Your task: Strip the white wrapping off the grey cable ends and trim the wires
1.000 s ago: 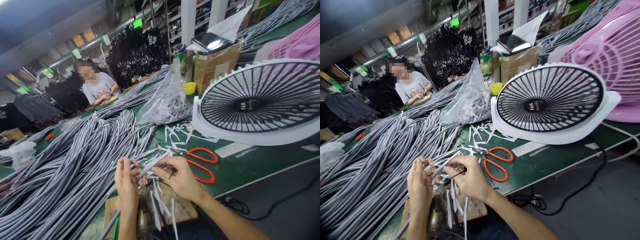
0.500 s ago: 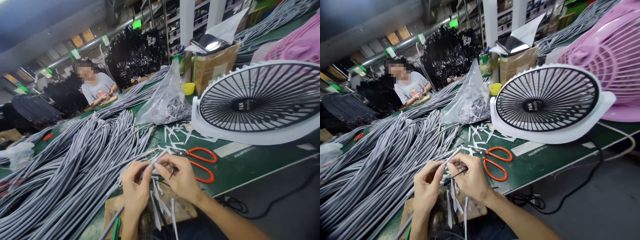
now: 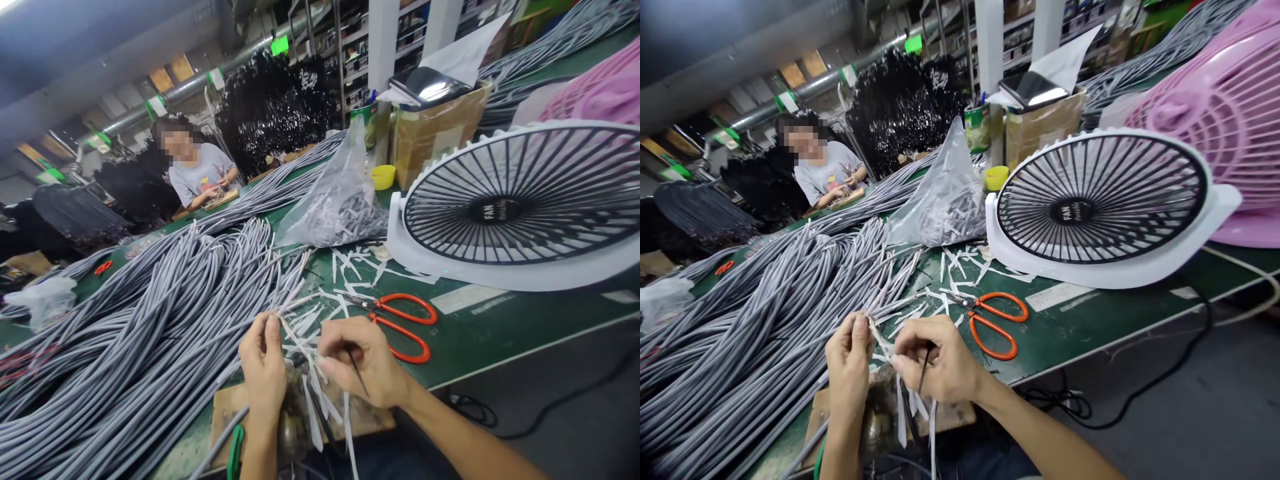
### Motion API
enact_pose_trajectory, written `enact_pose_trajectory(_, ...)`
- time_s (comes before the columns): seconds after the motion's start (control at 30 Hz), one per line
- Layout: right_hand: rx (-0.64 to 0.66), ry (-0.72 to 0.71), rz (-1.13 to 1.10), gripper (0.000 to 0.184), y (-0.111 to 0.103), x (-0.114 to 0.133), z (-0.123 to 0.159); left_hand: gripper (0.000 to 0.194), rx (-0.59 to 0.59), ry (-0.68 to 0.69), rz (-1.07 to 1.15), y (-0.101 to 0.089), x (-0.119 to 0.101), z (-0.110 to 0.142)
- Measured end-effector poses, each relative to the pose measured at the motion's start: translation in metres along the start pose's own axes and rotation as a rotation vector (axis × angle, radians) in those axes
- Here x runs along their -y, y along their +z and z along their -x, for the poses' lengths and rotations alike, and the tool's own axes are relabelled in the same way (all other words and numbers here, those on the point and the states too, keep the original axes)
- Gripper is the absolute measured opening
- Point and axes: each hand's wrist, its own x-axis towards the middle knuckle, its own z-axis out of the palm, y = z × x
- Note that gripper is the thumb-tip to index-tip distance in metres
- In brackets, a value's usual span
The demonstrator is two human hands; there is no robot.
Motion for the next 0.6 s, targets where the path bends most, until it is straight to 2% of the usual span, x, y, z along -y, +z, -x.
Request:
enact_pose_trajectory(0.07,0.039,0.026,-0.046,0.013,-0.001,-0.001,0.001,0.039,-0.028,-0.016,0.042,0.001,0.001,-0.001)
enact_pose_trajectory(0.1,0.012,0.044,-0.057,0.014,-0.002,-0.002,0.001,0.039,-0.031,-0.019,0.06,0.002,0.001,-0.001)
enact_pose_trajectory(0.2,-0.241,0.142,-0.04,0.004,0.0,-0.008,0.001,0.037,0.044,-0.014,0.087,0.004,-0.003,0.0)
enact_pose_trajectory(0.27,-0.328,0.18,0.007,0.023,0.002,-0.013,0.0,0.035,0.127,0.006,0.074,0.005,-0.005,0.001)
enact_pose_trajectory(0.3,-0.31,0.17,0.046,0.029,0.002,-0.015,-0.001,0.033,0.161,0.019,0.057,0.004,-0.006,0.001)
enact_pose_trajectory(0.4,-0.197,0.041,0.202,0.014,0.004,-0.018,-0.001,0.027,0.183,0.058,-0.002,0.004,-0.007,0.001)
enact_pose_trajectory(0.43,-0.183,-0.016,0.247,0.015,0.005,-0.018,-0.002,0.025,0.166,0.067,-0.017,0.003,-0.006,0.001)
enact_pose_trajectory(0.6,-0.111,-0.256,0.312,0.021,0.009,-0.017,0.001,0.027,-0.058,0.071,-0.035,0.003,0.0,-0.002)
